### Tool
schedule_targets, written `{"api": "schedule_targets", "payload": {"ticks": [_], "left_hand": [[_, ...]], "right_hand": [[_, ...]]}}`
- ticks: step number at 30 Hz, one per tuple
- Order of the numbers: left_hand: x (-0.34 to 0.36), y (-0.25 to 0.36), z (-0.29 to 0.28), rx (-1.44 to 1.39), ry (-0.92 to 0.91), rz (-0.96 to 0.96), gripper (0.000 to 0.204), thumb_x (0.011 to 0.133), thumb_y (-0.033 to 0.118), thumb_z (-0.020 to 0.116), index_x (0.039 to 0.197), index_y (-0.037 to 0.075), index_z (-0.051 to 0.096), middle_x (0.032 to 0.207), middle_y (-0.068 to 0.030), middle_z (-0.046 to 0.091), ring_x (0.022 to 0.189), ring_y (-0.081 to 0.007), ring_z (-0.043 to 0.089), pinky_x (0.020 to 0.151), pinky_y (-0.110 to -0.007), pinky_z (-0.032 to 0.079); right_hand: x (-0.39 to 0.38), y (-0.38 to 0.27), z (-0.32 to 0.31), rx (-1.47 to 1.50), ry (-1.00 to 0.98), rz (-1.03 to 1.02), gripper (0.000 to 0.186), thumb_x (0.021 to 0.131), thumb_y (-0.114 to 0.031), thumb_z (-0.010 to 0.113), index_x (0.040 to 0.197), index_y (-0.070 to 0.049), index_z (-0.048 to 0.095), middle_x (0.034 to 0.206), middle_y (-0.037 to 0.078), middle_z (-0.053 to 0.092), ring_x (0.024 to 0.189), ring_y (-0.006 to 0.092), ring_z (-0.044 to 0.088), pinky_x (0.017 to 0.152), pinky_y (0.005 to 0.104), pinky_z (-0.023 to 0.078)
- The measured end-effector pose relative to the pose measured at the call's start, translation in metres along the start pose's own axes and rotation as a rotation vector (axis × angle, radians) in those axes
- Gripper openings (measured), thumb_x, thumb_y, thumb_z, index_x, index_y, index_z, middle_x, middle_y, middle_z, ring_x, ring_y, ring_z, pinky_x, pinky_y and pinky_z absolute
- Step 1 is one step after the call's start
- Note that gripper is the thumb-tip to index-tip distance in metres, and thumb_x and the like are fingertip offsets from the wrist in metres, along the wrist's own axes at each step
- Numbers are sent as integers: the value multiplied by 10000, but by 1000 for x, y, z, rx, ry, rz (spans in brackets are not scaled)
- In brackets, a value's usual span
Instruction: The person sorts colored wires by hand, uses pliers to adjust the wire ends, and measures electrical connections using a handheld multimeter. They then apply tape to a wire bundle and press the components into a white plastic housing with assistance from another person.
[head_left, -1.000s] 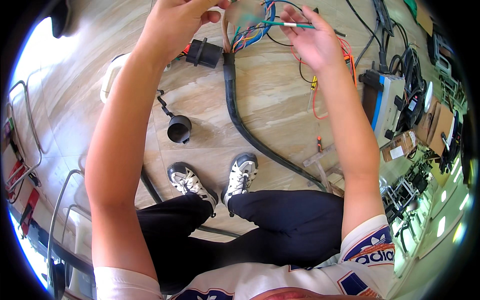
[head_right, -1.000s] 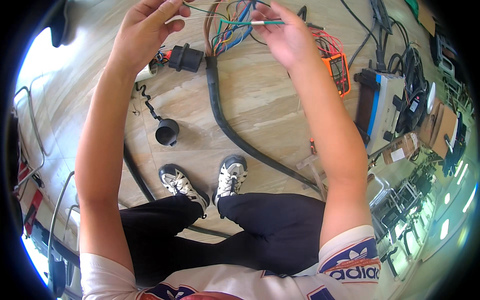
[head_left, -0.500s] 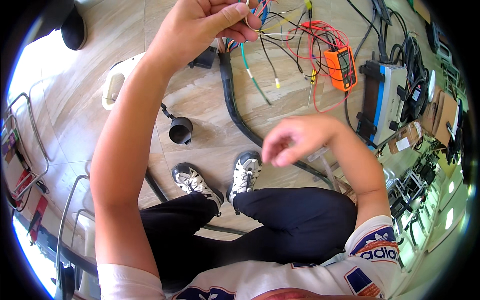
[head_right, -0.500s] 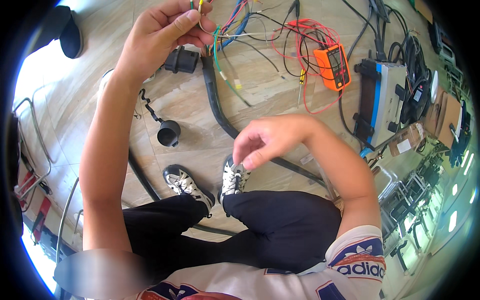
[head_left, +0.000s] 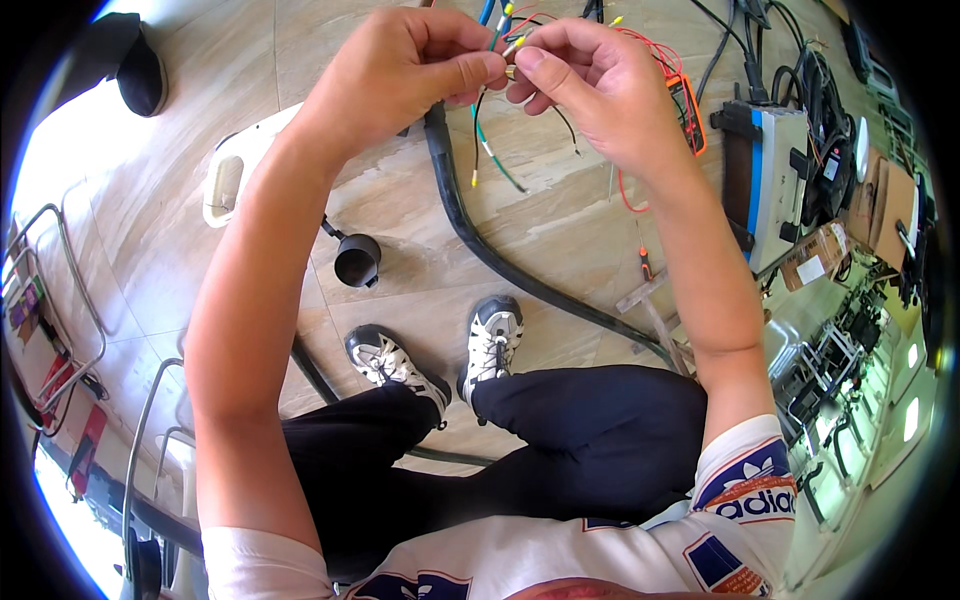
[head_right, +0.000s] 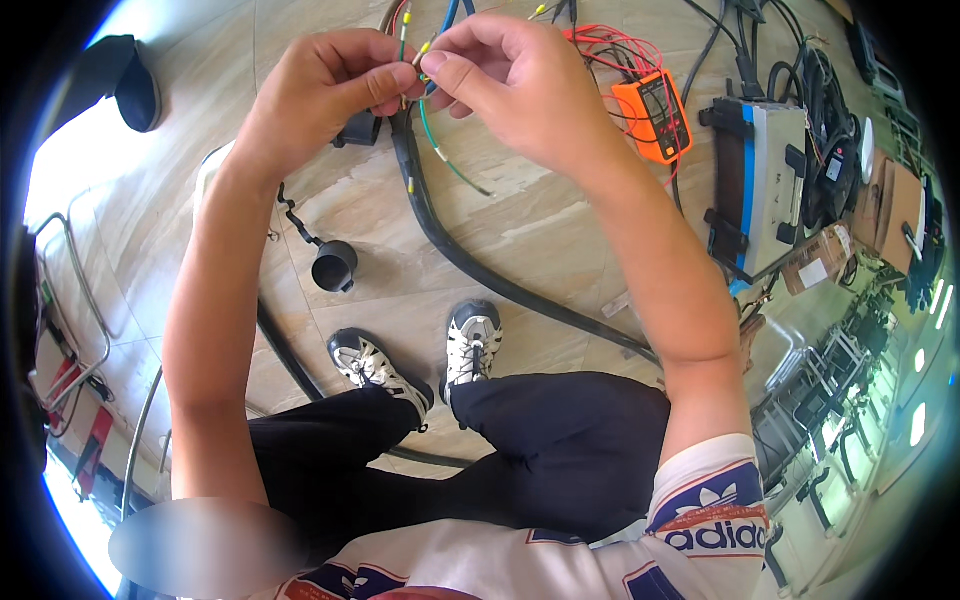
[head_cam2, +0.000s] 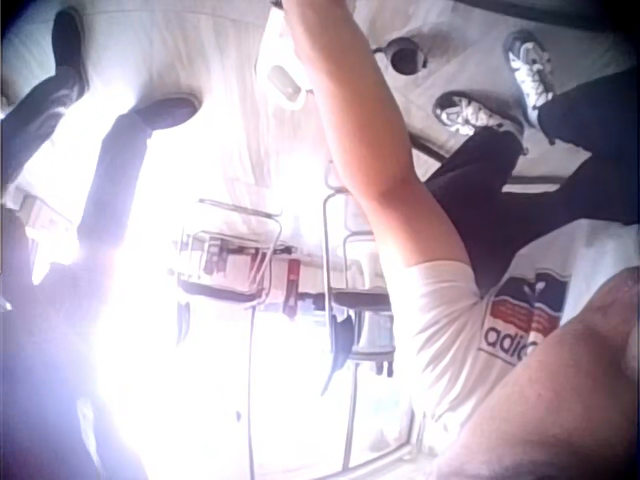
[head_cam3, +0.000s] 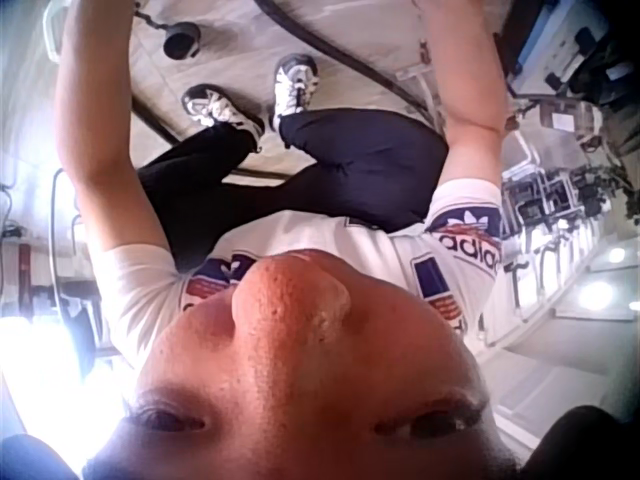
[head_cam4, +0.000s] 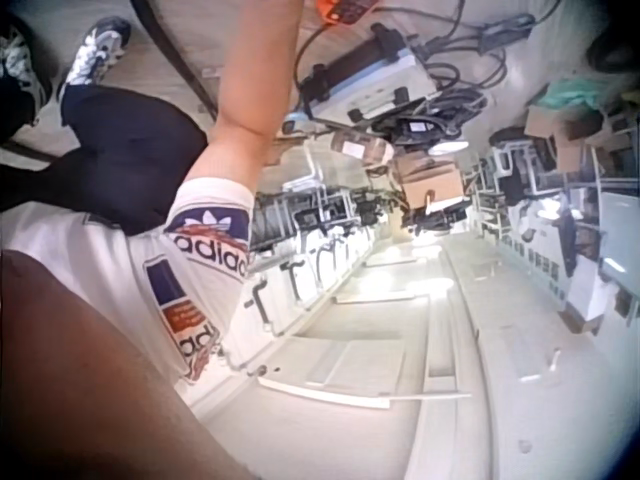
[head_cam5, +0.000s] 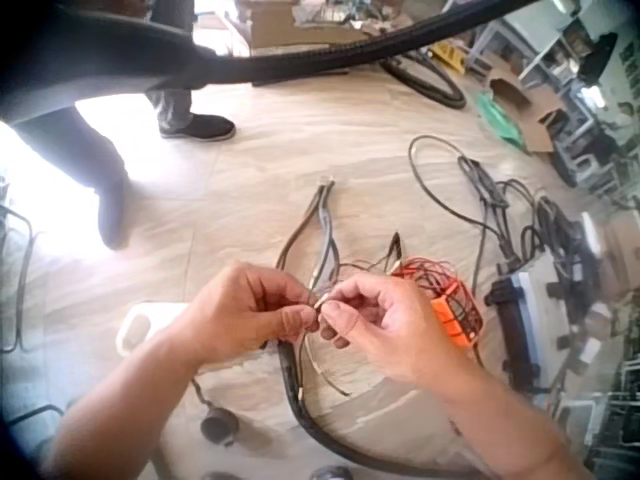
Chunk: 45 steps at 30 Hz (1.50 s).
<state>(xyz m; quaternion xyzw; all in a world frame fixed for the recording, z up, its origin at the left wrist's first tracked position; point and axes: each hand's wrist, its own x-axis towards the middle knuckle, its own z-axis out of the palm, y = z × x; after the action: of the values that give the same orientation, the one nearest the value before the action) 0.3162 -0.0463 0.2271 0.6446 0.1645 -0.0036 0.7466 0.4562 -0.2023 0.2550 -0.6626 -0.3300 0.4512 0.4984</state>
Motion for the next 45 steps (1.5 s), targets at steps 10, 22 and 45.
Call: {"api": "schedule_targets", "payload": {"ticks": [10, 22, 45], "left_hand": [[-2, 5, 8, 89, 29, -29, 250, 914, 235, 695, 997, -1, 706, 779, 8, 635, 694, -55, 545, 638, -209, 454], [-3, 9, 11, 28, -88, -117, 263, 968, 263, 593, 987, 16, 681, 708, -7, 625, 565, -53, 536, 503, -202, 408], [-19, 12, 9, 158, 25, -272, 227, 955, 195, 586, 982, -8, 684, 731, -15, 618, 629, -61, 552, 567, -206, 419]], "right_hand": [[-5, 16, -10, 156, 11, -37, 189, 968, -159, 599, 1042, 6, 652, 906, 78, 684, 849, 160, 671, 775, 309, 573], [-7, 24, -13, 233, 16, -33, 160, 949, -107, 586, 1001, 38, 628, 821, 99, 679, 766, 179, 663, 694, 288, 529], [-97, 109, -75, -274, -378, 334, 239, 925, -216, 646, 1068, -24, 654, 951, 56, 673, 882, 132, 626, 805, 314, 517]]}}
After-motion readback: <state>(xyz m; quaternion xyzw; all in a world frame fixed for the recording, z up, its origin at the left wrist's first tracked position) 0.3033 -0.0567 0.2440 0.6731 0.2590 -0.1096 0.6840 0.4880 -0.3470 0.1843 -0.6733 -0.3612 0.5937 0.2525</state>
